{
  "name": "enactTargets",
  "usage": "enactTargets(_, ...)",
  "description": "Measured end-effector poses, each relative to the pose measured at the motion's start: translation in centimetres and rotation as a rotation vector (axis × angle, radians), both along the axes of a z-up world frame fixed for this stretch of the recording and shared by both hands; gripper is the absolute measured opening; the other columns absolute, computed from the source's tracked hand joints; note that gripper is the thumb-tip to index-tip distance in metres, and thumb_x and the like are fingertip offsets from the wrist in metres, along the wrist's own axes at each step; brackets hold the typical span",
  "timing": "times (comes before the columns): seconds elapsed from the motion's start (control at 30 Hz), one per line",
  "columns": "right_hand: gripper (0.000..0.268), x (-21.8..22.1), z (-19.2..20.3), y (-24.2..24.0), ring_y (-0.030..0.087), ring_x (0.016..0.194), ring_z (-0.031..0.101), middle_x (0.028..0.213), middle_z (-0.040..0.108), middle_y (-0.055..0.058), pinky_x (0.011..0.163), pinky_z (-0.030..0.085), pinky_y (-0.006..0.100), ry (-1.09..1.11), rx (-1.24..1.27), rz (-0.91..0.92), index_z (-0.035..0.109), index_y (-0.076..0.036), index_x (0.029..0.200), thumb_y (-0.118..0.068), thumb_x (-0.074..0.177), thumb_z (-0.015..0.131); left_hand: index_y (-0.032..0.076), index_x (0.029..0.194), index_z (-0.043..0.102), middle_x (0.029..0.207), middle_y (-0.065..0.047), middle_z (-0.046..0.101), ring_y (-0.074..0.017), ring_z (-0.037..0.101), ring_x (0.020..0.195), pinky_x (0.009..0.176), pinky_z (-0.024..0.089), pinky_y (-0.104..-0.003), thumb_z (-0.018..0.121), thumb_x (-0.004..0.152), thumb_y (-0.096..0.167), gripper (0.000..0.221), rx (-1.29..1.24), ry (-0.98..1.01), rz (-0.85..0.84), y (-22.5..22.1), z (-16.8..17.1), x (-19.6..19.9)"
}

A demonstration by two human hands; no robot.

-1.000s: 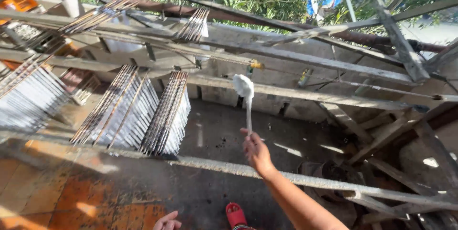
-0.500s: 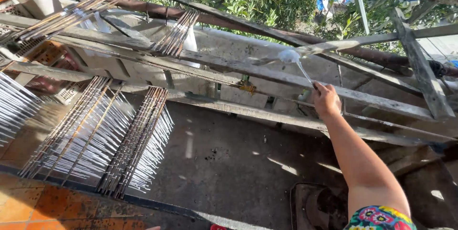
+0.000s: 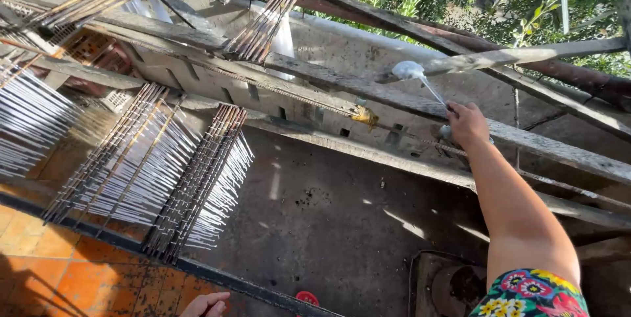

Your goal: Dipping racks of candle wicks into molten wax and hanging them on a frame to cool and dry.

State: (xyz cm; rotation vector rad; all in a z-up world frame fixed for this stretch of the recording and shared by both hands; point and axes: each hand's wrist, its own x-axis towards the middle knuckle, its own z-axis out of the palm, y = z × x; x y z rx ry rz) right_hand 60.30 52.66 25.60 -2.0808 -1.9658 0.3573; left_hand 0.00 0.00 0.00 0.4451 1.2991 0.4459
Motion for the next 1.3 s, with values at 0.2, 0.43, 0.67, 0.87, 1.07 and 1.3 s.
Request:
enactTargets(0.2,0.044,0.3,-1.2,0.9,0.039,0.121,0.041,0.134,0.047,0.013,0.106,0.03,0.054,-0.12,-0.028,-0.059,0.059,-0.03,0.15,-0.025,0.107,0.05,0.027,0.128,0.082,0.086,0.001,0.071,-0.0147,0.058,0.06,0.064,0.051,-0.033,0.063,0.098,0.031,0.036,0.218,0.666,0.202,-0.7,16.3,9.1)
enactTargets(0.43,0.043,-0.3,-0.8,0.0,0.047,0.116,0.039,0.136,0.043,0.022,0.102,0.029,0.06,-0.139,-0.006,-0.047,0.057,-0.027,0.153,-0.024,0.112,0.042,0.022,0.127,0.077,0.114,0.005,0.08,-0.0109,0.08,0.102,0.084,0.062,-0.026,0.056,0.101,0.027,0.034,0.248,0.656,0.193,1.1,22.6,10.2)
enactTargets(0.67,0.089,-4.3,1.3,-6.4,0.048,0.126,0.035,0.142,0.036,0.028,0.102,0.024,0.065,0.041,0.705,0.122,0.031,-0.007,0.164,0.008,0.093,0.084,0.016,0.117,0.078,0.11,0.0,0.075,-0.0176,0.073,0.097,0.081,0.06,-0.033,0.062,0.098,0.027,0.027,0.48,0.816,0.301,0.9,22.6,7.1)
enactTargets(0.87,0.062,-12.5,-0.6,-20.3,0.051,0.131,0.04,0.144,0.028,0.03,0.114,0.035,0.07,0.275,0.944,0.687,0.041,0.002,0.159,-0.002,0.104,0.069,0.009,0.117,0.074,0.113,-0.01,0.073,-0.0289,0.069,0.102,0.081,0.059,-0.043,0.061,0.102,0.026,0.026,0.479,1.175,0.472,3.0,19.0,-3.0)
enactTargets(1.07,0.058,-16.5,-8.2,-33.0,0.034,0.139,0.044,0.145,0.036,0.02,0.121,0.042,0.049,0.584,0.483,0.683,0.054,-0.002,0.148,-0.007,0.093,0.07,0.007,0.121,0.073,0.117,-0.013,0.073,-0.0336,0.068,0.103,0.084,0.06,-0.05,0.06,0.105,0.023,0.026,0.273,1.127,0.437,8.2,15.8,-9.5)
enactTargets(1.3,0.052,-15.6,-13.6,-40.4,0.023,0.13,0.056,0.135,0.056,0.009,0.112,0.047,0.041,0.601,0.089,0.384,0.068,-0.019,0.138,-0.025,0.086,0.074,0.007,0.131,0.071,0.136,-0.014,0.067,-0.0354,0.062,0.125,0.105,0.055,-0.048,0.062,0.103,0.025,0.034,0.13,0.942,0.315,10.9,15.8,-10.6)
